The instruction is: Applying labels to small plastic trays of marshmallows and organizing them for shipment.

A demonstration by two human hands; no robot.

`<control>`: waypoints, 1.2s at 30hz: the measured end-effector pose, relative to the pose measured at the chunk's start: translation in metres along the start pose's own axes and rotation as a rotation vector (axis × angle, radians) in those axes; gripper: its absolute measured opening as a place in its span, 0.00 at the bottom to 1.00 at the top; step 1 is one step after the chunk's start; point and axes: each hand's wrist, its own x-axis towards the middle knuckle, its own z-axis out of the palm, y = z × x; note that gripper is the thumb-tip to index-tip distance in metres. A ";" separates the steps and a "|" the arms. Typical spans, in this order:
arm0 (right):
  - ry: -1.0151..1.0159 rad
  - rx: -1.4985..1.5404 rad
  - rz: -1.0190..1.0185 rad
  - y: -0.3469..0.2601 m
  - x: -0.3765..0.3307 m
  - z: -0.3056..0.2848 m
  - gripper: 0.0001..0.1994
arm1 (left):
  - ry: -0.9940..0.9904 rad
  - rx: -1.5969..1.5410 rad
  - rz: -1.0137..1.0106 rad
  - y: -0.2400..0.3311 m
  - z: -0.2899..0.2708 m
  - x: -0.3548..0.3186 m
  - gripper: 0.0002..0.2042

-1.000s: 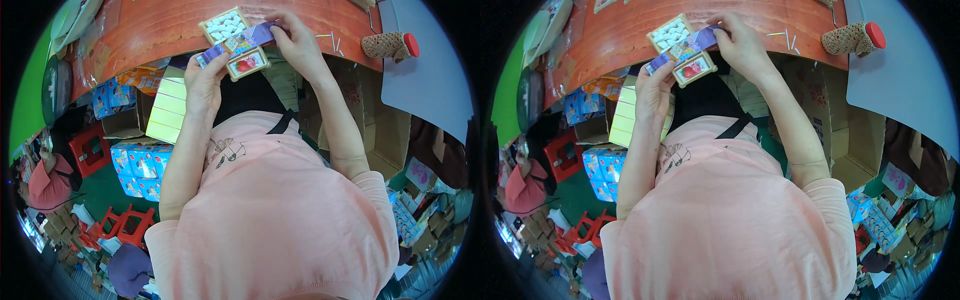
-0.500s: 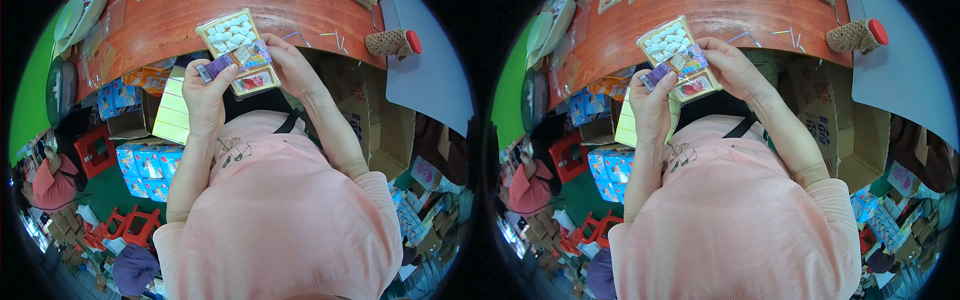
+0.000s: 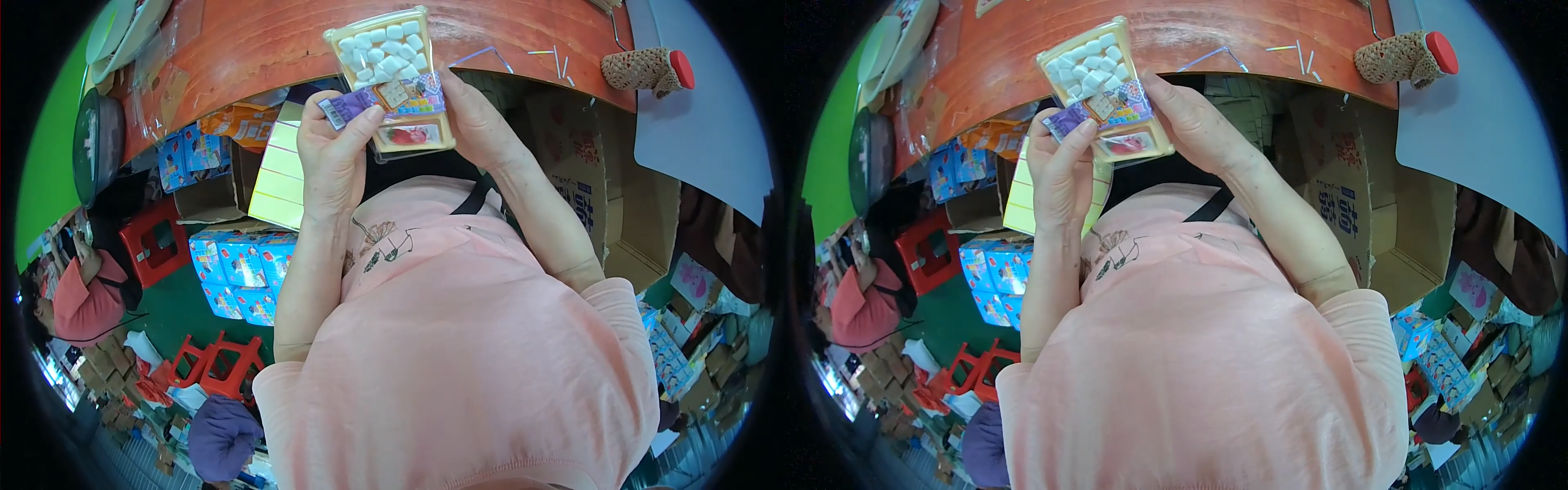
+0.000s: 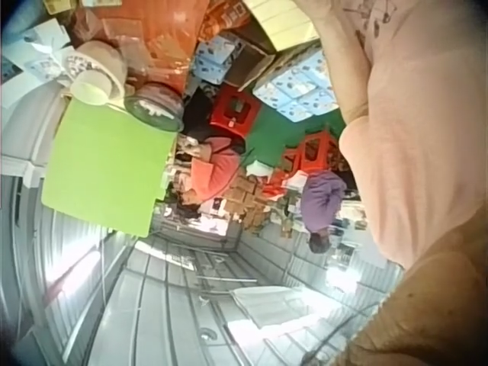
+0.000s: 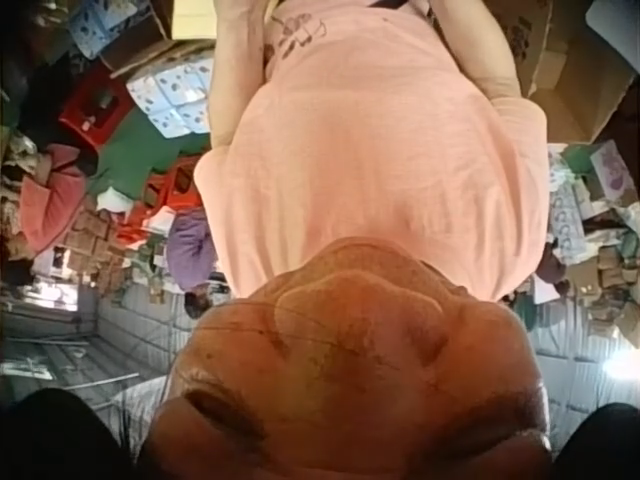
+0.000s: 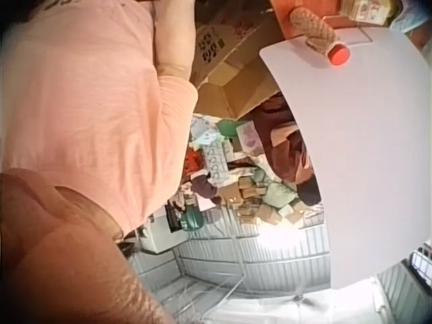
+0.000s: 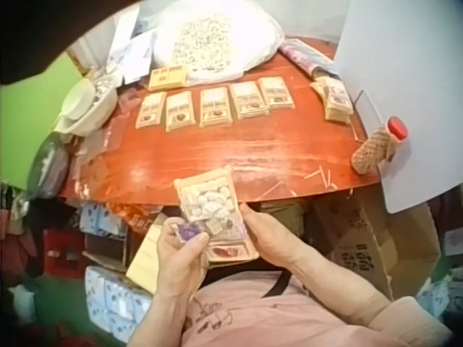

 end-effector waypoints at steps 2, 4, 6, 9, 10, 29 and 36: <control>-0.012 -0.028 -0.047 0.001 0.001 -0.006 0.30 | 0.012 0.026 0.011 0.005 0.005 -0.001 0.16; -0.024 -0.051 -0.093 -0.001 0.001 -0.009 0.30 | 0.026 0.056 0.020 0.007 0.006 -0.002 0.16; -0.097 0.012 -0.044 -0.005 0.001 -0.010 0.28 | 0.003 0.033 0.000 0.004 0.003 -0.002 0.16; -0.172 0.257 -0.012 -0.004 -0.002 -0.010 0.27 | -0.022 0.031 0.017 0.003 0.005 -0.007 0.16; -0.170 0.256 -0.012 -0.003 -0.001 -0.012 0.27 | -0.022 0.030 0.016 0.002 0.006 -0.007 0.16; -0.089 0.258 0.034 -0.007 -0.011 -0.005 0.21 | 0.006 0.159 0.103 -0.004 0.005 -0.012 0.17; 0.113 -0.181 -0.028 0.013 -0.006 -0.010 0.19 | 0.115 0.272 -0.044 -0.012 0.001 0.000 0.17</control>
